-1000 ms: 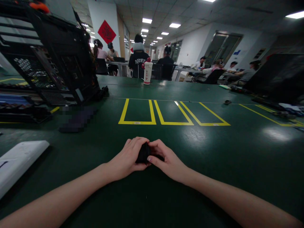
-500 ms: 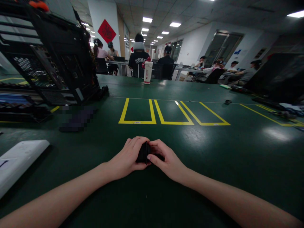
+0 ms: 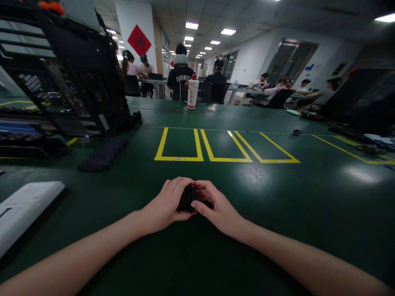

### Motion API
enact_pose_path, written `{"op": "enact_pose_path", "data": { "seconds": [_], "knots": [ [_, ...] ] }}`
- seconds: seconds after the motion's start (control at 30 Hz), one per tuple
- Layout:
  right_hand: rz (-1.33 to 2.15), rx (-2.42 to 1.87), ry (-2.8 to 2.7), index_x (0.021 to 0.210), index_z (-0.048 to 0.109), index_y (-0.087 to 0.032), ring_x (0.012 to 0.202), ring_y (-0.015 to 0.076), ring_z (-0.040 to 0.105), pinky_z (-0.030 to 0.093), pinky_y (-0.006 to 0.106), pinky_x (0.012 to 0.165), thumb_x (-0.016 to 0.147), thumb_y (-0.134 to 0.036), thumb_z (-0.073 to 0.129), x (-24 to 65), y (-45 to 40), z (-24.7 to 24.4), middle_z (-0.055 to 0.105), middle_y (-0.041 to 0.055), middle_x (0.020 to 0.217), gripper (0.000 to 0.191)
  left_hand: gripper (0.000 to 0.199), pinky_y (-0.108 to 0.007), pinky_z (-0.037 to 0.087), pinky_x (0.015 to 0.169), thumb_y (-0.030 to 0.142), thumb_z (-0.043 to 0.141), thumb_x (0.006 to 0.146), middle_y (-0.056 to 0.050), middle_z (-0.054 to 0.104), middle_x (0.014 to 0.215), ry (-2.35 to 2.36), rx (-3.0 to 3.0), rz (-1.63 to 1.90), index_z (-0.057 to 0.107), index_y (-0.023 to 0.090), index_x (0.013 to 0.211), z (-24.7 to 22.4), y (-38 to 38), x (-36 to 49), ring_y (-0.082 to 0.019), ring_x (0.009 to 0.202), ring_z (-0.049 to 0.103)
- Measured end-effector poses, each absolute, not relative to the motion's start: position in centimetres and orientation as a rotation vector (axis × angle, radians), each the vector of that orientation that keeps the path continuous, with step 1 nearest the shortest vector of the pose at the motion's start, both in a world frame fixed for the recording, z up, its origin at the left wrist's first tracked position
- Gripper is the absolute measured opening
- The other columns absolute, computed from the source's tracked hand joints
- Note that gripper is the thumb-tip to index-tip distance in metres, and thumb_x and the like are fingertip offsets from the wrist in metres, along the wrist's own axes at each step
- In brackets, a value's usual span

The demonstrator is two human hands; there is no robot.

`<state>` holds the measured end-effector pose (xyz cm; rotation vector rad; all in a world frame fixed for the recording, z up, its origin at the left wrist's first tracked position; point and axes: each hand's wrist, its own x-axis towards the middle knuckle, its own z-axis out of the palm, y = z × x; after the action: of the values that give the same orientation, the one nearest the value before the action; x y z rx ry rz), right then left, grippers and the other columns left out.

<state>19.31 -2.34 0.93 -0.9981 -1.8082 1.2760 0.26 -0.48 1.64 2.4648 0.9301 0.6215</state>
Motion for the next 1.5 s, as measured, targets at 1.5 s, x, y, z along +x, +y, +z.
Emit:
{"op": "enact_pose_path", "data": {
  "seconds": [1.5],
  "knots": [
    [1.333,-0.976,-1.783,0.11,0.045,-0.023,0.104,0.0189,0.056,0.05,0.04,0.09,0.084,-0.019,0.056,19.44,-2.23,1.11,0.053,0.0049,0.11,0.029,0.057,-0.043,0.041,0.084,0.02,0.064,0.078,-0.008,0.047,0.118,0.926,2.447,0.612,0.031,0.026,0.123,1.86,-0.61,0.15,-0.027,0.103,0.048]
  ]
}}
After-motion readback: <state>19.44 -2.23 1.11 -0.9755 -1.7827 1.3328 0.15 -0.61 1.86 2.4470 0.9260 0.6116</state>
